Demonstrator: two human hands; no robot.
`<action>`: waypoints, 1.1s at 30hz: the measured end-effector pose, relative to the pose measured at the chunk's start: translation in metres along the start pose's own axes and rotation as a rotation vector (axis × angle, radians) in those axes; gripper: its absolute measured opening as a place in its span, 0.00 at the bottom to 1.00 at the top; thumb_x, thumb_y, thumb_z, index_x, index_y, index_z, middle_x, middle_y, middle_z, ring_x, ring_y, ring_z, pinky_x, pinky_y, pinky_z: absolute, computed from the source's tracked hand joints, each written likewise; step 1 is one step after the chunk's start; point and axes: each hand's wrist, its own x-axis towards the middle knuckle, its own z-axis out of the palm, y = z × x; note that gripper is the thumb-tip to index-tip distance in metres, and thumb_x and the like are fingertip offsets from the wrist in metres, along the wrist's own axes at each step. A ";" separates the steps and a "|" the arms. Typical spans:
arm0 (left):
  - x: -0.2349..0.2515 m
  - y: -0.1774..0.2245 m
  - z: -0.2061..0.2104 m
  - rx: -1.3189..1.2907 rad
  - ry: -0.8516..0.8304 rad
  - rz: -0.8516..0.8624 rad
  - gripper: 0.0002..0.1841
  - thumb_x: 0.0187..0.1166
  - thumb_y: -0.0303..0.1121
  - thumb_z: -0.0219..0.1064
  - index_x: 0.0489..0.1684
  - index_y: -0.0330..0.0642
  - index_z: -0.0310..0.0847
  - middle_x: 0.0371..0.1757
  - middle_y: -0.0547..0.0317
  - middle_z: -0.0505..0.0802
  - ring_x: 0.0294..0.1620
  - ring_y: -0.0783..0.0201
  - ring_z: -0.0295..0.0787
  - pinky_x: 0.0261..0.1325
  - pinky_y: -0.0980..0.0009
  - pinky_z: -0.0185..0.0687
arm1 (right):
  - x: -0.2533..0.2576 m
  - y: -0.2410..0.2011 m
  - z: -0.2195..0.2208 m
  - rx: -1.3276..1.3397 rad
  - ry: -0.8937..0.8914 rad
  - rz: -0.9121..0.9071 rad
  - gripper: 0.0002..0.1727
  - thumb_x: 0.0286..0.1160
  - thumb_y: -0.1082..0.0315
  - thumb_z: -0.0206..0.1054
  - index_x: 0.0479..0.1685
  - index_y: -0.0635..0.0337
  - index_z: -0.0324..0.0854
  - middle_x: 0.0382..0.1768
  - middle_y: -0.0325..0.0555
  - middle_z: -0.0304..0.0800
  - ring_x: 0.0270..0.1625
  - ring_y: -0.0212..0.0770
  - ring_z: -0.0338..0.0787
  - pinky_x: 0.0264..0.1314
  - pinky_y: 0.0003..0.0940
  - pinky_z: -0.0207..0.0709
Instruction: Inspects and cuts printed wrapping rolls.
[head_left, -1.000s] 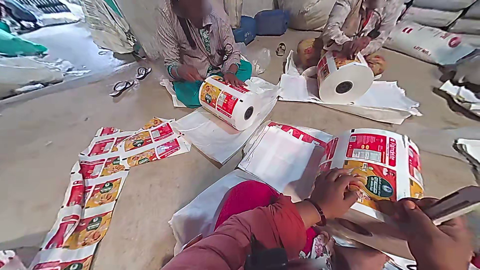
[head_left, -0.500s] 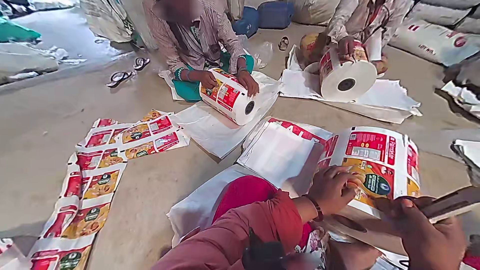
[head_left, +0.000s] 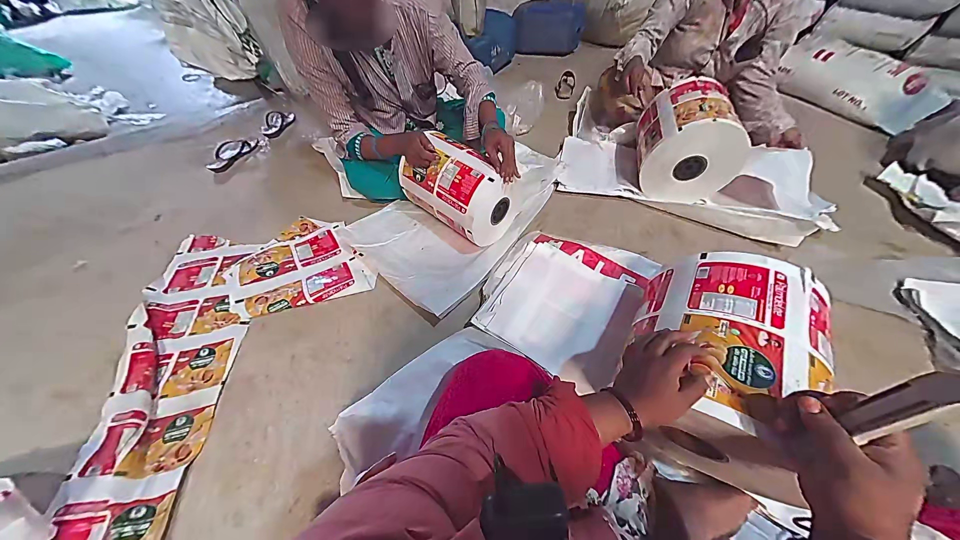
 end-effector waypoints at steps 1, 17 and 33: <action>0.000 0.000 0.000 0.002 0.003 0.002 0.19 0.83 0.40 0.63 0.67 0.44 0.87 0.82 0.48 0.80 0.87 0.48 0.69 0.87 0.43 0.60 | 0.000 -0.001 0.000 0.002 -0.002 -0.001 0.11 0.75 0.71 0.62 0.52 0.51 0.69 0.33 0.22 0.87 0.29 0.24 0.87 0.35 0.22 0.87; 0.002 -0.003 0.002 0.013 0.017 0.023 0.18 0.82 0.40 0.65 0.65 0.44 0.88 0.79 0.47 0.82 0.85 0.47 0.71 0.86 0.44 0.62 | 0.001 0.003 -0.003 0.027 -0.007 -0.005 0.11 0.76 0.71 0.62 0.52 0.49 0.69 0.32 0.22 0.87 0.29 0.25 0.88 0.35 0.24 0.88; 0.003 -0.009 0.008 0.018 -0.038 0.036 0.18 0.84 0.39 0.62 0.68 0.47 0.85 0.82 0.48 0.78 0.87 0.49 0.67 0.86 0.43 0.63 | 0.017 -0.025 -0.017 0.044 0.150 0.294 0.19 0.80 0.65 0.47 0.69 0.49 0.64 0.44 0.37 0.86 0.24 0.29 0.80 0.22 0.26 0.75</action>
